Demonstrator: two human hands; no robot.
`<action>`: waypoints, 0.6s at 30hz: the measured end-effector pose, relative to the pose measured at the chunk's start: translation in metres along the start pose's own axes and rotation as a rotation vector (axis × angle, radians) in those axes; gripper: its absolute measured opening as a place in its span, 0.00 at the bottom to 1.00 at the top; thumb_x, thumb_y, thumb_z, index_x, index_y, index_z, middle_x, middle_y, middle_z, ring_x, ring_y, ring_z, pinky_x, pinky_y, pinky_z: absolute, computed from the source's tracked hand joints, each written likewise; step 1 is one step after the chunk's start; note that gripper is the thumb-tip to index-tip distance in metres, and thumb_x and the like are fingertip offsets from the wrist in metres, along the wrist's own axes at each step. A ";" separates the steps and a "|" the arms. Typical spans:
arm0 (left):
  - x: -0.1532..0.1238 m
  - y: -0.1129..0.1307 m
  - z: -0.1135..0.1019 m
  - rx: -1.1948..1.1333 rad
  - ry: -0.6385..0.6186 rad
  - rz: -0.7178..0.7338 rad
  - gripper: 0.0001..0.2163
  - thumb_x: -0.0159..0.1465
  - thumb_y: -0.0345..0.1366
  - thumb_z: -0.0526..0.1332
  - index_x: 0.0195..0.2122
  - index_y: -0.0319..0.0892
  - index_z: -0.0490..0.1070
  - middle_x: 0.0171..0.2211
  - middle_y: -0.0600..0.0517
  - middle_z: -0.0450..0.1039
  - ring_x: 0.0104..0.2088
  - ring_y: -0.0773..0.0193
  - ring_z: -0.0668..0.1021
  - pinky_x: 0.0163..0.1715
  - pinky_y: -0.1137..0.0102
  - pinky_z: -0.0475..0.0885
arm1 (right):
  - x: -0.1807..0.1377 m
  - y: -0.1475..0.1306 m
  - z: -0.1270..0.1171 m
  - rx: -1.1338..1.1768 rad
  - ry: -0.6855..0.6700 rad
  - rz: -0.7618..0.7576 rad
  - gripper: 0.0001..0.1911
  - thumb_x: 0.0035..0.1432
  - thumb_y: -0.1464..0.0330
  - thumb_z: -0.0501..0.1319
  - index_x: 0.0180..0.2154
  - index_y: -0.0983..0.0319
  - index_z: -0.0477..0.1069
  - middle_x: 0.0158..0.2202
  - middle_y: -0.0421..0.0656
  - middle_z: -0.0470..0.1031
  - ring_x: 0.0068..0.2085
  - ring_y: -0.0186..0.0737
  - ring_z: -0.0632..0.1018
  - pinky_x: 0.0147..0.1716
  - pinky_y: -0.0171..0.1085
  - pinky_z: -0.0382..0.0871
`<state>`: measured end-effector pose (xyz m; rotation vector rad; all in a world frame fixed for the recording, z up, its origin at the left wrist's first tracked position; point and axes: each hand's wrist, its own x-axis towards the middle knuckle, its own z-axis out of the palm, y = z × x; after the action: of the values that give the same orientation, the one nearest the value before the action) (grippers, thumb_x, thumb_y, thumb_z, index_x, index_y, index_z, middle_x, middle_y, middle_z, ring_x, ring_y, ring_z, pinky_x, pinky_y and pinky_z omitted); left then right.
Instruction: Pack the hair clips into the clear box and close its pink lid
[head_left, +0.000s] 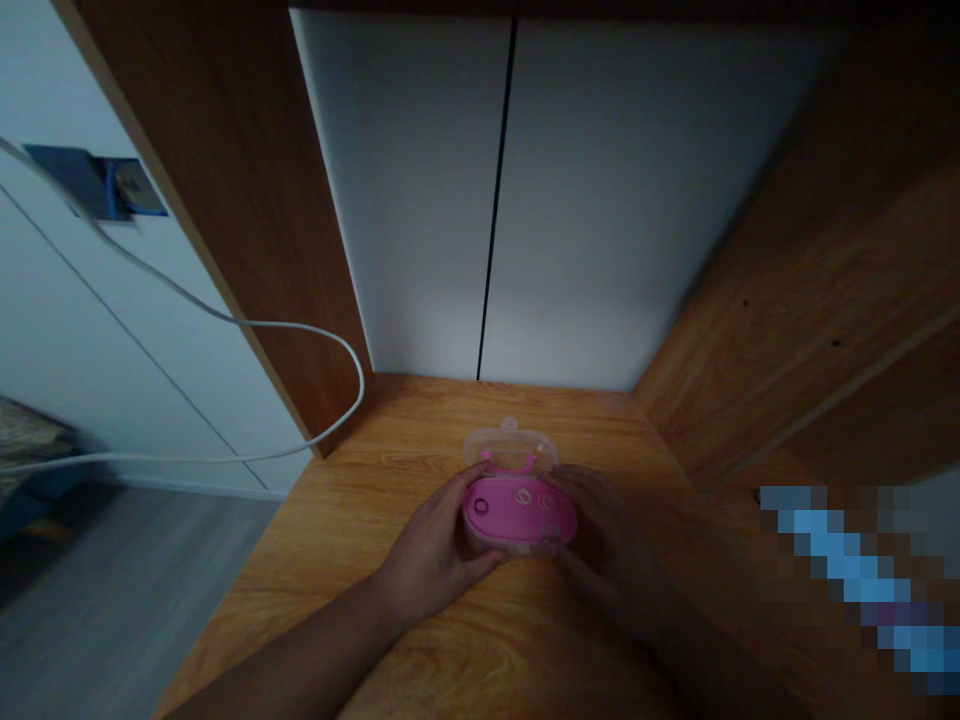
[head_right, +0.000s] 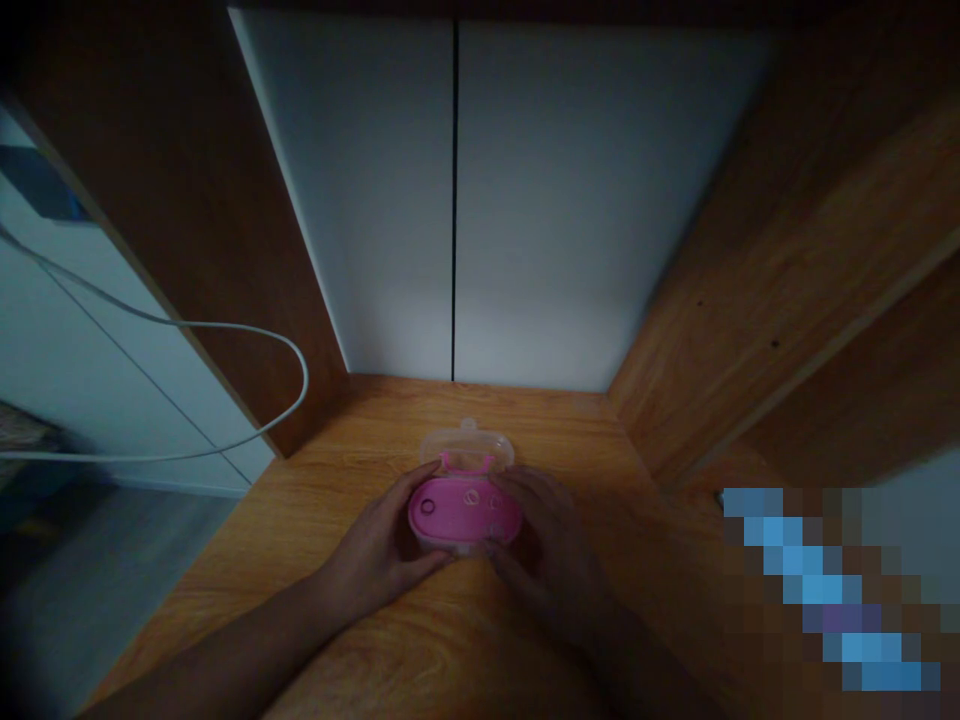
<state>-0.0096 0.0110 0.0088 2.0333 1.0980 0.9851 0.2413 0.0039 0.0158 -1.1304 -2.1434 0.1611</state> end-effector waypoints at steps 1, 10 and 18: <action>0.000 0.000 0.000 0.001 0.000 -0.004 0.39 0.55 0.35 0.71 0.65 0.46 0.52 0.62 0.41 0.65 0.61 0.49 0.70 0.60 0.52 0.67 | 0.000 0.000 0.000 0.005 0.008 0.002 0.28 0.58 0.59 0.65 0.59 0.56 0.64 0.57 0.51 0.71 0.58 0.57 0.72 0.57 0.59 0.66; -0.002 0.000 0.001 0.002 0.021 0.009 0.41 0.54 0.43 0.73 0.64 0.47 0.52 0.61 0.42 0.66 0.60 0.49 0.71 0.58 0.54 0.68 | -0.001 -0.006 -0.002 0.194 0.070 0.037 0.25 0.61 0.60 0.64 0.58 0.53 0.63 0.54 0.49 0.73 0.55 0.53 0.73 0.54 0.54 0.71; -0.001 0.009 -0.009 0.037 0.067 0.119 0.39 0.53 0.47 0.72 0.62 0.47 0.55 0.57 0.43 0.66 0.55 0.48 0.71 0.55 0.54 0.68 | -0.002 -0.010 -0.001 0.220 0.068 -0.023 0.25 0.61 0.59 0.64 0.58 0.52 0.62 0.54 0.49 0.72 0.55 0.53 0.73 0.54 0.55 0.71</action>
<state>-0.0132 0.0075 0.0206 2.1296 1.0462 1.1068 0.2354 -0.0039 0.0199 -0.9698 -2.0218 0.3353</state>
